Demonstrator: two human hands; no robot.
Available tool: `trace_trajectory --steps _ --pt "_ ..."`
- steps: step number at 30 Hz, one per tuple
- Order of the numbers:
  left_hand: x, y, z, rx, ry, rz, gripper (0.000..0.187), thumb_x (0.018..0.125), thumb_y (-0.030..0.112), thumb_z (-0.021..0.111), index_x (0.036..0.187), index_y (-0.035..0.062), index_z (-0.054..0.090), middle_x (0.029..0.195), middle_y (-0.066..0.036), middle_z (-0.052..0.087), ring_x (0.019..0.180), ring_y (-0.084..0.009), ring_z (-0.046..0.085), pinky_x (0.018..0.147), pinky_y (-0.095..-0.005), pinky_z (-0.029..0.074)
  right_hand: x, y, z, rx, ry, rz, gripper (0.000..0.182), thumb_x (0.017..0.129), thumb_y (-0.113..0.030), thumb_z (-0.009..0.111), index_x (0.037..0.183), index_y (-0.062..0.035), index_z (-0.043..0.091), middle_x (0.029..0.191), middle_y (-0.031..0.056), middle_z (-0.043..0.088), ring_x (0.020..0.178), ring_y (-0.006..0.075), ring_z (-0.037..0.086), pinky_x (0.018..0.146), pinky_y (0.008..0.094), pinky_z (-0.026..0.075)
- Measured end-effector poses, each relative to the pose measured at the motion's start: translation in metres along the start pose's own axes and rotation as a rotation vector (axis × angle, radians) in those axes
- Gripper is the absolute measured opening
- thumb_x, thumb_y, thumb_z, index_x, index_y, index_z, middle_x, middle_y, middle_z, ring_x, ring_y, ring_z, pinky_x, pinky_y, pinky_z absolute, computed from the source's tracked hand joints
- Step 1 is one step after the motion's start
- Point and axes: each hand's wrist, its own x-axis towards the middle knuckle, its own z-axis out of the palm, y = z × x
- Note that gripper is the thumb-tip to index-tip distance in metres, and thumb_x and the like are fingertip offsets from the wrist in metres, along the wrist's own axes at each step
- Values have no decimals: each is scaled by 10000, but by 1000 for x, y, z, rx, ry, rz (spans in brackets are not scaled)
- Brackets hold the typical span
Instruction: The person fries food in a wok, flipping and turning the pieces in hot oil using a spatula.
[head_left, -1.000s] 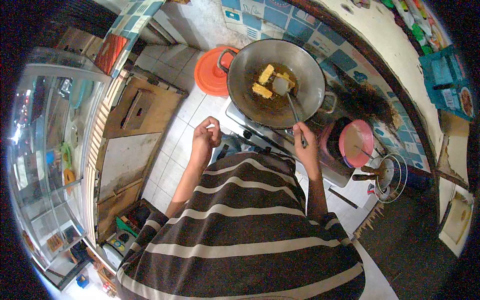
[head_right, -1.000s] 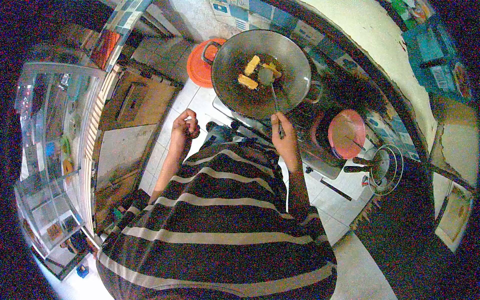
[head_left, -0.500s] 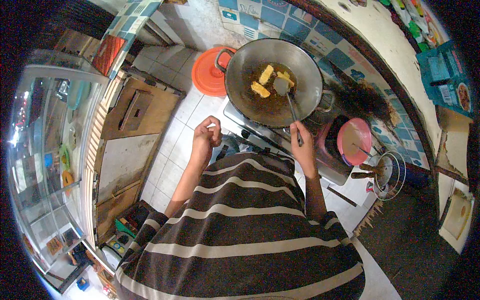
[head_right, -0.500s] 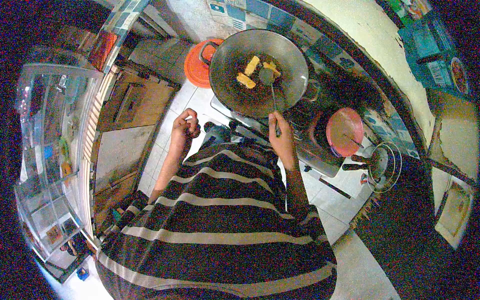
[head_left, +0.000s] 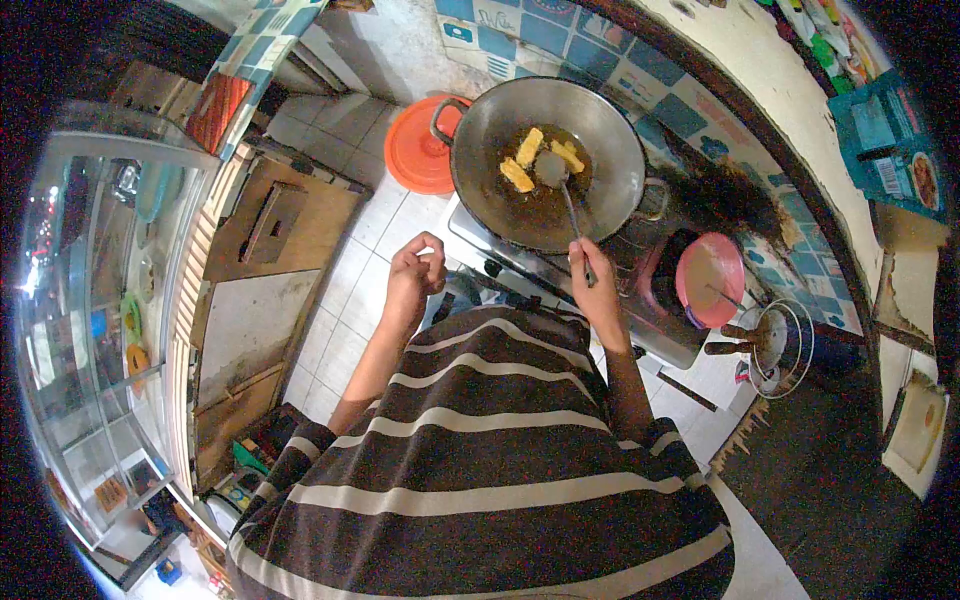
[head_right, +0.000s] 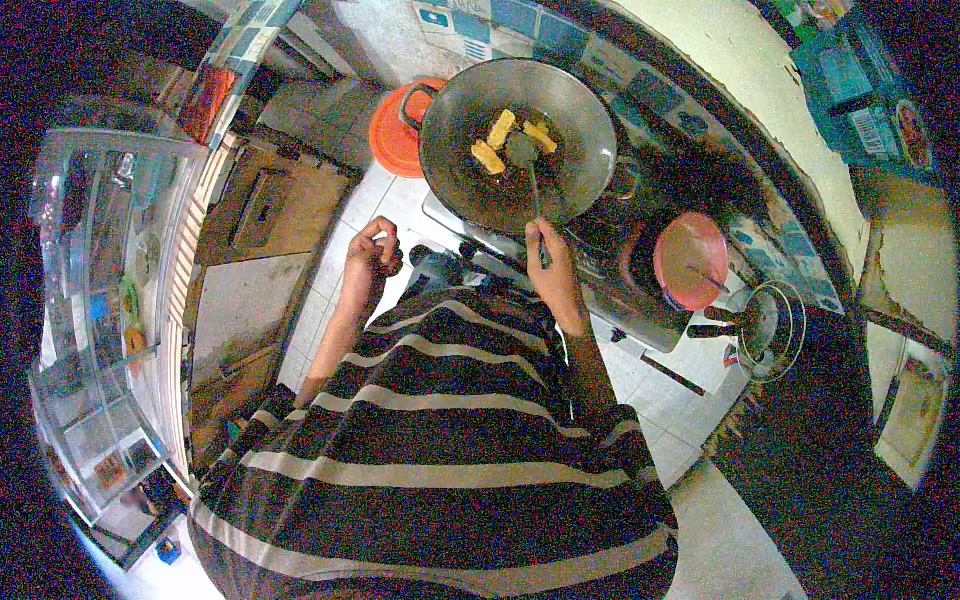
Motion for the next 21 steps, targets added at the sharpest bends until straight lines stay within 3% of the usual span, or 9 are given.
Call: trace_trajectory --steps 8,14,16,18,21 --pt "0 -2 -1 -29 -23 2 247 676 -64 343 840 60 481 530 41 356 452 -59 292 425 -218 200 -2 6 -1 7 36 18 439 938 -362 497 1132 24 578 1113 207 611 1074 326 567 947 373 415" --pt "-1 -4 -6 -13 -11 12 252 679 -72 344 839 63 485 532 41 364 453 -63 298 429 -222 201 -1 23 1 122 130 -11 396 931 -308 540 1160 14 559 1047 147 635 953 236 597 873 326 446" --pt "-3 -1 -4 16 16 -6 245 681 -66 344 834 64 485 530 40 369 452 -64 302 432 -223 200 8 48 13 274 207 30 277 948 -298 511 919 -23 533 801 32 531 729 132 504 658 255 398" --pt "-4 -1 -4 24 33 -16 239 682 -61 344 828 65 485 528 38 373 450 -65 304 434 -223 200 8 41 14 582 212 140 298 960 -295 490 749 -86 471 647 -43 416 574 34 385 499 184 292" --pt "-5 -3 -5 7 34 -9 230 681 -55 347 824 64 483 526 38 374 447 -63 302 435 -222 199 8 46 13 552 185 165 271 959 -287 497 799 -69 507 662 -35 443 588 41 404 510 190 314"
